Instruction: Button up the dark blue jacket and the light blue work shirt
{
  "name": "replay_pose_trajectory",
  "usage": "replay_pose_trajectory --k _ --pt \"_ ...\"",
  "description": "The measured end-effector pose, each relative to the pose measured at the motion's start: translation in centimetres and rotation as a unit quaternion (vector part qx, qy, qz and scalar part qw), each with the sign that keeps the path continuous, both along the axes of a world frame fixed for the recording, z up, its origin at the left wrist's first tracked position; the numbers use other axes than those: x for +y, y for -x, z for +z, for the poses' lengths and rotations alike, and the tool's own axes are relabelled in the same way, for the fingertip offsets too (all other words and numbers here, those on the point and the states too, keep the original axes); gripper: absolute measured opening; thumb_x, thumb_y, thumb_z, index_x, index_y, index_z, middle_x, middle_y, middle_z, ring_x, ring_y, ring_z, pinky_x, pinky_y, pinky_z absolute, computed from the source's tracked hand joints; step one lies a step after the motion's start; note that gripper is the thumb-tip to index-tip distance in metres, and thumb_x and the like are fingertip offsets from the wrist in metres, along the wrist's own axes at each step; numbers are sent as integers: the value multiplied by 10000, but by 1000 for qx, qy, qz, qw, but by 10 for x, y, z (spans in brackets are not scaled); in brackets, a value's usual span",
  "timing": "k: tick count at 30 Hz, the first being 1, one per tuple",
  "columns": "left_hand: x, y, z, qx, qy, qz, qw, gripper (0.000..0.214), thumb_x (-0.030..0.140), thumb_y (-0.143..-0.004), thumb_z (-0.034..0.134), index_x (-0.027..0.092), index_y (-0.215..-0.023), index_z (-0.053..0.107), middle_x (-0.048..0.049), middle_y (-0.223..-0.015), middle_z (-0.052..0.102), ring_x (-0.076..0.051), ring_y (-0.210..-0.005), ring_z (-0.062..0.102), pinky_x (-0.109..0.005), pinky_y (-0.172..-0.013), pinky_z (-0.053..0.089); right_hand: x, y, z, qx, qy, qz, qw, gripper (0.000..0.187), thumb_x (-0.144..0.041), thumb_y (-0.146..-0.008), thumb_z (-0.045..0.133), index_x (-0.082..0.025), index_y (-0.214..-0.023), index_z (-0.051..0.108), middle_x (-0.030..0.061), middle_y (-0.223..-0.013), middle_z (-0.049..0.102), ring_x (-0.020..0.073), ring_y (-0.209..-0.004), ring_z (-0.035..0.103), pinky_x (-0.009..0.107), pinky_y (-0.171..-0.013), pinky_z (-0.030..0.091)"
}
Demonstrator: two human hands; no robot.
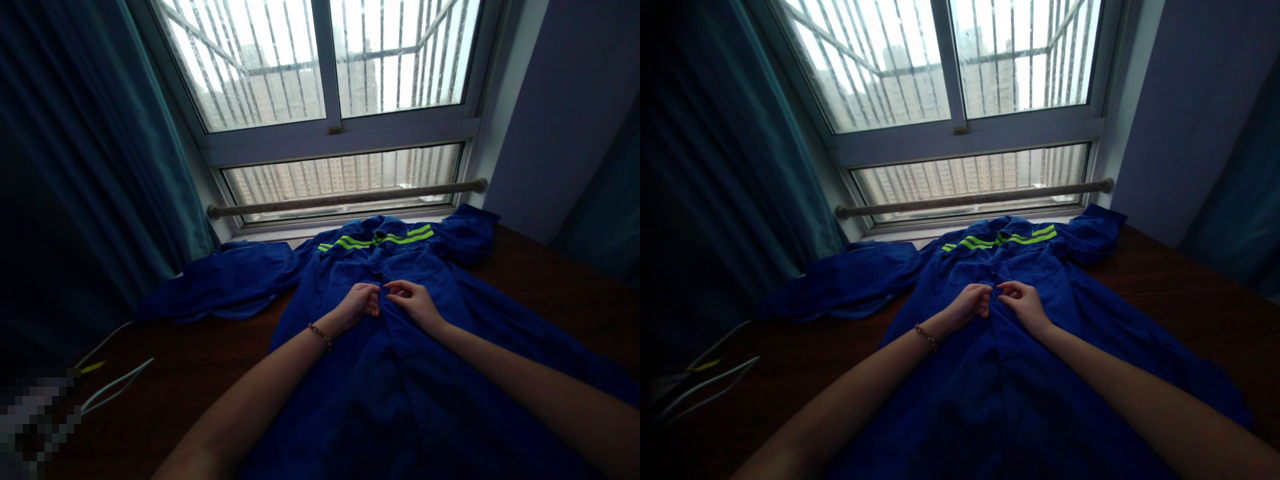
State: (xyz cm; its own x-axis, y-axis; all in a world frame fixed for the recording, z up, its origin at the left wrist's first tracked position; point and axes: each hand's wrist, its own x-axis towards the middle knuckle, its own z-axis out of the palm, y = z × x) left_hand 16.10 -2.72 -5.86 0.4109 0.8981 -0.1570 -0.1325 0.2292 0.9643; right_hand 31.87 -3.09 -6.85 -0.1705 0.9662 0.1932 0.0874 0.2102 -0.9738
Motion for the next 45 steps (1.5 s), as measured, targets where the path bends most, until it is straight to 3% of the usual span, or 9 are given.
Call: replay_pose_trajectory --k 10,20,28,35,38,40,41,43,45 --pt "0 1 3 -9 11 -9 1000 154 212 -627 593 143 -678 465 51 -449 476 -64 -356 480 -166 -383 394 -1 0 -2 9 25 -1 1000 292 -346 -602 663 -146 -813 638 15 -602 621 142 -531 544 251 -491 405" --pt "0 1 1 -11 5 -19 1000 157 200 -623 562 151 -713 442 52 -461 489 -62 -361 479 -158 -391 394 1 0 -1 13 15 7 1000 294 -394 -618 640 -146 -770 682 63 -769 675 196 -749 606 300 -704 451" --pt "-1 0 2 17 -7 -15 1000 157 199 -610 571 147 -687 444 54 -473 482 -63 -373 489 -168 -400 409 4 -1 -1 3 29 -2 1000 406 -521 -676 554 -127 -623 633 9 -559 586 107 -497 495 229 -499 373" --pt "1 -1 -2 33 -21 -26 999 151 227 -619 559 148 -681 447 40 -468 502 -76 -384 496 -183 -414 410 3 0 -1 12 34 -9 999 429 -549 -658 558 -126 -625 623 19 -563 585 110 -505 501 237 -513 394" --pt "2 -1 -3 107 -63 -16 992 133 265 -682 510 156 -707 437 35 -469 498 -88 -389 488 -202 -431 403 7 -2 -3 -16 23 -9 1000 439 -533 -722 484 -124 -718 641 45 -639 618 137 -564 544 260 -551 428" --pt "0 -2 -2 221 -140 22 965 141 298 -757 434 160 -731 448 14 -505 516 -105 -431 505 -222 -466 412 12 -4 -4 -72 -9 -15 997 408 -468 -775 429 -126 -826 645 71 -765 648 166 -688 582 285 -649 452" --pt "-1 -2 -1 291 -190 53 936 175 311 -792 386 159 -750 462 -8 -552 540 -119 -484 529 -238 -507 427 15 -6 -4 -119 -34 -15 992 385 -428 -790 416 -131 -892 639 80 -851 652 178 -778 586 298 -722 448" --pt "-6 -2 0 435 -277 117 849 254 326 -836 316 151 -824 498 -70 -728 588 -160 -663 577 -291 -636 451 22 -11 -6 -249 -83 -14 965 373 -378 -790 429 -164 -1047 596 79 -1056 608 207 -981 530 340 -876 384" --pt "-13 -2 2 562 -313 152 750 309 351 -840 315 139 -948 512 -139 -955 569 -230 -888 555 -378 -766 428 28 -18 -7 -396 -102 -18 912 452 -409 -776 455 -229 -1189 503 46 -1245 487 265 -1150 392 433 -969 275"
